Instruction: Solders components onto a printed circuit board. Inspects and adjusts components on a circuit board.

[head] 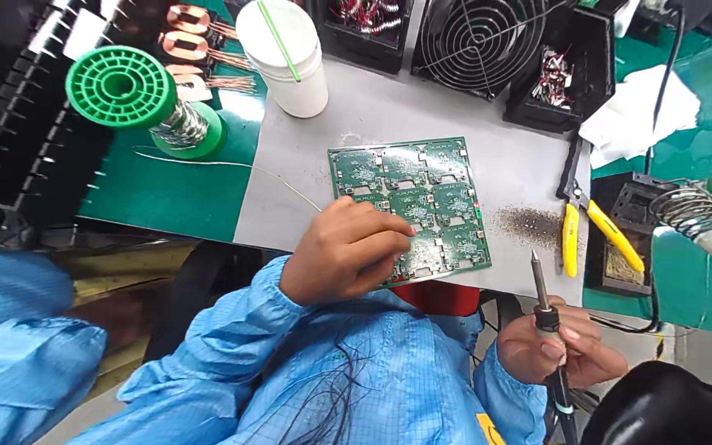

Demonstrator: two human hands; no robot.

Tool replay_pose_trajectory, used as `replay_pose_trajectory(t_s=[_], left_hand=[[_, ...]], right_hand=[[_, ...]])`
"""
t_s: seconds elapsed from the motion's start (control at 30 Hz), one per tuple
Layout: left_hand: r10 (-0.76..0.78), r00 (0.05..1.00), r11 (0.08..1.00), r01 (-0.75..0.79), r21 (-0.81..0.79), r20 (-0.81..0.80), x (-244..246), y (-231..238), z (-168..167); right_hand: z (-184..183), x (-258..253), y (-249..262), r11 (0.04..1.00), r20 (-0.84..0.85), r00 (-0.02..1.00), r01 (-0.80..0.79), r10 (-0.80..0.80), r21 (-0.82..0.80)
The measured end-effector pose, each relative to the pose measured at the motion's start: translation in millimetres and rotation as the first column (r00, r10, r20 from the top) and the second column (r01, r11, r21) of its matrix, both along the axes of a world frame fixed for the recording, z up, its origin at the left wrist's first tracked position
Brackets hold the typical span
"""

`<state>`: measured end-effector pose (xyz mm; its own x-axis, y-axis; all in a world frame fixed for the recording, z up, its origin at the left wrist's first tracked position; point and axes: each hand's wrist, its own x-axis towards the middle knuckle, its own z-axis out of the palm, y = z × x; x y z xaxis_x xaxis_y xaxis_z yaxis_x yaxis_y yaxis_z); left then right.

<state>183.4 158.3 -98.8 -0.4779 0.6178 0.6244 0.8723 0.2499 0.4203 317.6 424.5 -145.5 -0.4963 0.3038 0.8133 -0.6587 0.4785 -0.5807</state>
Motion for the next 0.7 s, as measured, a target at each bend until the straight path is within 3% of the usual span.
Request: replay_pose_trajectory(t_s=[0.33,0.6,0.7], left_hand=[[0.365,0.931,0.921,-0.357,0.153,-0.023,-20,-74,27],[0.352,0.934,0.927,-0.338,0.164,-0.064,-24,-61,21],[0.231,0.973,0.955,-0.222,0.198,-0.02,-22,-54,18]], right_hand=[[-3,-6,5,1.0,0.004,1.0,-0.003,0.003,-0.008],[4,-10,11,0.996,0.034,0.996,-0.084,0.083,0.038],[3,-12,6,0.994,0.007,0.994,-0.107,0.108,-0.022]])
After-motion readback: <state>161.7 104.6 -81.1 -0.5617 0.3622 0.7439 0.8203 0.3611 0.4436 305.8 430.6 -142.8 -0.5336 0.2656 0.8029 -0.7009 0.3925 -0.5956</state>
